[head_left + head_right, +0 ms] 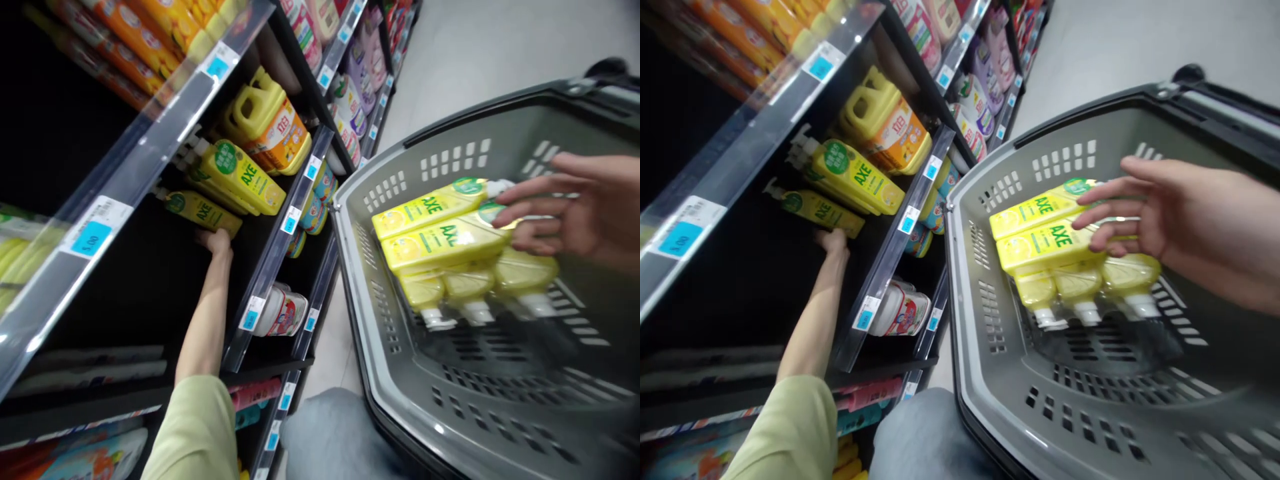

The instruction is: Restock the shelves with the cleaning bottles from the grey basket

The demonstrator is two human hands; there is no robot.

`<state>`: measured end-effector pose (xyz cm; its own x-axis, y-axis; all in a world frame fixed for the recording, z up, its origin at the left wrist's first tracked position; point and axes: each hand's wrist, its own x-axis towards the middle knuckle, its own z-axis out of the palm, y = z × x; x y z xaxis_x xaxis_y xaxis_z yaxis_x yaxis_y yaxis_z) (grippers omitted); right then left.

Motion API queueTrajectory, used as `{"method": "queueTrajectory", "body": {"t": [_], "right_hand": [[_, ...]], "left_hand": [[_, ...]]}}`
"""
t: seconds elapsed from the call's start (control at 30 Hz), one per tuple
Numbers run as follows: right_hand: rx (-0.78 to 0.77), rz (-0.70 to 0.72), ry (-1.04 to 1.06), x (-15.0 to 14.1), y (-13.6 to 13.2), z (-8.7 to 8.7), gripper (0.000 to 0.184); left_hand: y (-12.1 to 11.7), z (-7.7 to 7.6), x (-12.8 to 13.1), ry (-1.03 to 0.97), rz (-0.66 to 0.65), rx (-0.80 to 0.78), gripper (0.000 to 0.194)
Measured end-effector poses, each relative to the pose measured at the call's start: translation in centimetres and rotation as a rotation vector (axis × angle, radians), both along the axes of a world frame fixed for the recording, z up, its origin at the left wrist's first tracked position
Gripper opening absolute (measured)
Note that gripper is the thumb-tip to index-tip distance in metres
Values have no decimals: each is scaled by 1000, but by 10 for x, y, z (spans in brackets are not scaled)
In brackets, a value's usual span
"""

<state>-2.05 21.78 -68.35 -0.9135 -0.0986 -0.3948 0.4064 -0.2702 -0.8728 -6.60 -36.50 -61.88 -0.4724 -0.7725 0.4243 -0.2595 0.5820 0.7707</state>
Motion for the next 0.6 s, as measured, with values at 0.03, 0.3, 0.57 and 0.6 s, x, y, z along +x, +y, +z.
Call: {"method": "queueTrajectory", "body": {"t": [0.03,0.3,0.57,0.6], "right_hand": [[-23,-2,-17,2,-1,6,37],[-124,-3,-33,6,-4,27,38],[-117,-179,-9,1,4,25,32],[-113,-199,-7,0,5,24,30]], "left_hand": [[13,0,3,63,27,-45,59],[176,-15,33,355,-725,-345,24],[340,-65,7,-596,-1597,-969,54],[356,-73,3,-706,-1584,-1037,62]]}}
